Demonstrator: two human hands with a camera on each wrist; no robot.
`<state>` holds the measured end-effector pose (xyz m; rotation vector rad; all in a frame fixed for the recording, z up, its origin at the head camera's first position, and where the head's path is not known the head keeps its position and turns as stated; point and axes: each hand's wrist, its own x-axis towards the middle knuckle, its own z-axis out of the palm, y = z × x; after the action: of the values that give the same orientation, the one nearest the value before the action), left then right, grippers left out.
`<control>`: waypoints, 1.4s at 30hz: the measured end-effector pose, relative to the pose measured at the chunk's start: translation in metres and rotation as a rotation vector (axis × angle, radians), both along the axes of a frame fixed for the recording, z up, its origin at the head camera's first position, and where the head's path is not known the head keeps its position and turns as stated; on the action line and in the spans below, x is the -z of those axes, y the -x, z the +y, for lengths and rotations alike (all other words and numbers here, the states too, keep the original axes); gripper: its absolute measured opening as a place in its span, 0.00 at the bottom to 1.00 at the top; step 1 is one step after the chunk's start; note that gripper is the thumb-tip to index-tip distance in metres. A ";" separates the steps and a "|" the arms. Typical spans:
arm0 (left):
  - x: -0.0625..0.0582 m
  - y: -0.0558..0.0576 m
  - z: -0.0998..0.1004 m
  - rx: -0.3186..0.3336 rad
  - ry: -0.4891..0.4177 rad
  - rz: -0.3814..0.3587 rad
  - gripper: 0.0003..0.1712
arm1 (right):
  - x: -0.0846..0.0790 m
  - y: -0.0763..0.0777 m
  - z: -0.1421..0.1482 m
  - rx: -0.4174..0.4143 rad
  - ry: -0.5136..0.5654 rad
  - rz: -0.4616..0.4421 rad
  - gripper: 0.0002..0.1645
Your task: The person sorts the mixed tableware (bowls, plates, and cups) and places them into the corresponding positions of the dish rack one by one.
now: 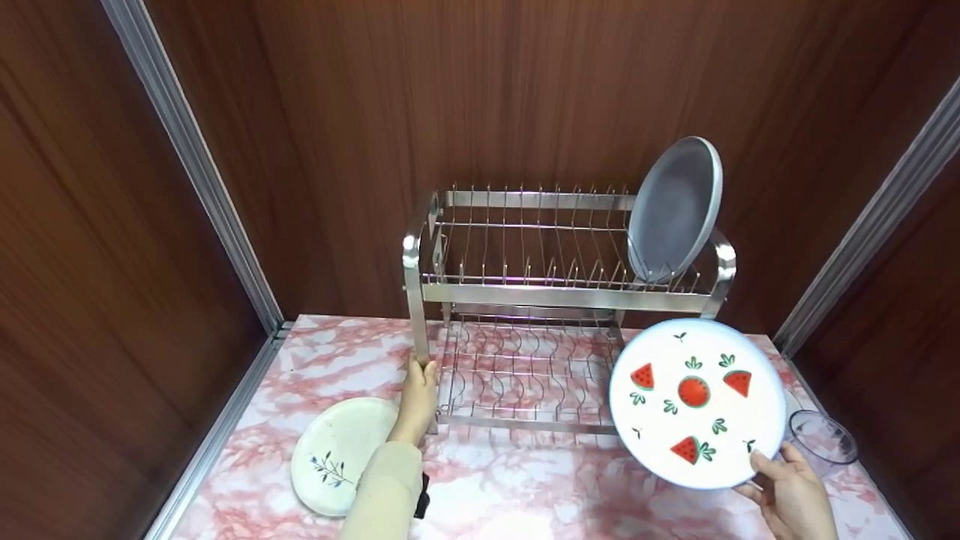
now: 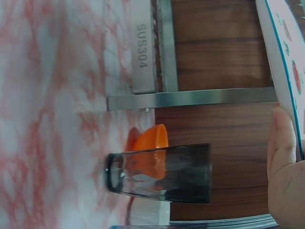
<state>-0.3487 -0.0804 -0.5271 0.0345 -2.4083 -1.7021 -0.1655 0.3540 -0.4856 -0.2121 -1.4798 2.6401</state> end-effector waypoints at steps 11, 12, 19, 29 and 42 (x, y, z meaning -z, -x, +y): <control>0.001 0.000 0.001 0.001 0.011 -0.001 0.16 | -0.025 0.003 -0.001 0.032 0.040 0.065 0.11; 0.001 0.000 0.001 0.001 0.012 0.004 0.16 | -0.028 0.004 -0.001 0.040 0.043 0.080 0.12; 0.003 -0.001 0.002 -0.015 0.019 0.024 0.15 | -0.049 0.008 -0.006 0.067 0.040 0.178 0.15; 0.000 -0.001 0.000 -0.011 0.014 0.016 0.16 | -0.088 0.018 -0.015 0.048 0.026 0.303 0.14; 0.001 0.001 0.001 -0.008 0.017 0.024 0.16 | -0.145 0.049 -0.028 0.044 -0.105 0.266 0.12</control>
<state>-0.3495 -0.0795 -0.5285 0.0203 -2.4019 -1.6689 -0.2150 0.3263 -0.3404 0.1107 -1.4983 2.4337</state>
